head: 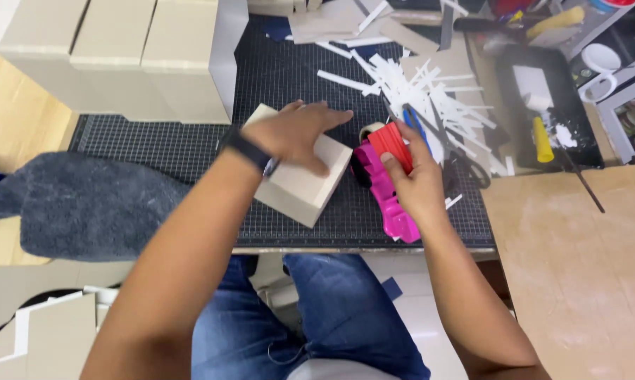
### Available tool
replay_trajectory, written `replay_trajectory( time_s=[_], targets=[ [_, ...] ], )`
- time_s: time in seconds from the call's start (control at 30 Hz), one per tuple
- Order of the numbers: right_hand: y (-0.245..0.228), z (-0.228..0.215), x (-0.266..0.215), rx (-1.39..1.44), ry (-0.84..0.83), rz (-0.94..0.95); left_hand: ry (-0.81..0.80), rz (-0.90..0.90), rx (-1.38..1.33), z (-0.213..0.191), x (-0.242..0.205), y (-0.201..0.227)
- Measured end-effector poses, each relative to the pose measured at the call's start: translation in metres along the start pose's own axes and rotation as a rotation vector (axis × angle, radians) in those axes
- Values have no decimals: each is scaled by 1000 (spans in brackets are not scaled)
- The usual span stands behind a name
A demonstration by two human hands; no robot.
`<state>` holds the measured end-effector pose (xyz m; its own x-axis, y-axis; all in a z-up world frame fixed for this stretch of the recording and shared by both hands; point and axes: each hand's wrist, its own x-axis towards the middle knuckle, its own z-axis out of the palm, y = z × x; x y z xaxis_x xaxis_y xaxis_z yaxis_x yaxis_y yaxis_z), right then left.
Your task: Assembling a cardboard box using adhesive, tape, and various hand tools
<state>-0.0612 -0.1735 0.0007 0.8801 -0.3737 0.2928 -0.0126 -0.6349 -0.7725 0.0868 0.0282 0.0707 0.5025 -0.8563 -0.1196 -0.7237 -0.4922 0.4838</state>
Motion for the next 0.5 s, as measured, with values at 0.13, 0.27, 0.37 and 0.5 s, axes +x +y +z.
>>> replay_trajectory(
  time_s=[0.13,0.27,0.37,0.5],
  targets=[
    [-20,-17,-12,42,5,23,-243,-46,-161,-11,32,-20],
    [-19,-32,-22,151,-17,-6,-412,-72,-134,-8,-22,-8],
    [-21,-39,-21,261,-32,-60,-197,-3,-273,-9,-81,-4],
    [-45,-39,-26,341,-23,-162,536,68,-632,37,-136,25]
  ],
)
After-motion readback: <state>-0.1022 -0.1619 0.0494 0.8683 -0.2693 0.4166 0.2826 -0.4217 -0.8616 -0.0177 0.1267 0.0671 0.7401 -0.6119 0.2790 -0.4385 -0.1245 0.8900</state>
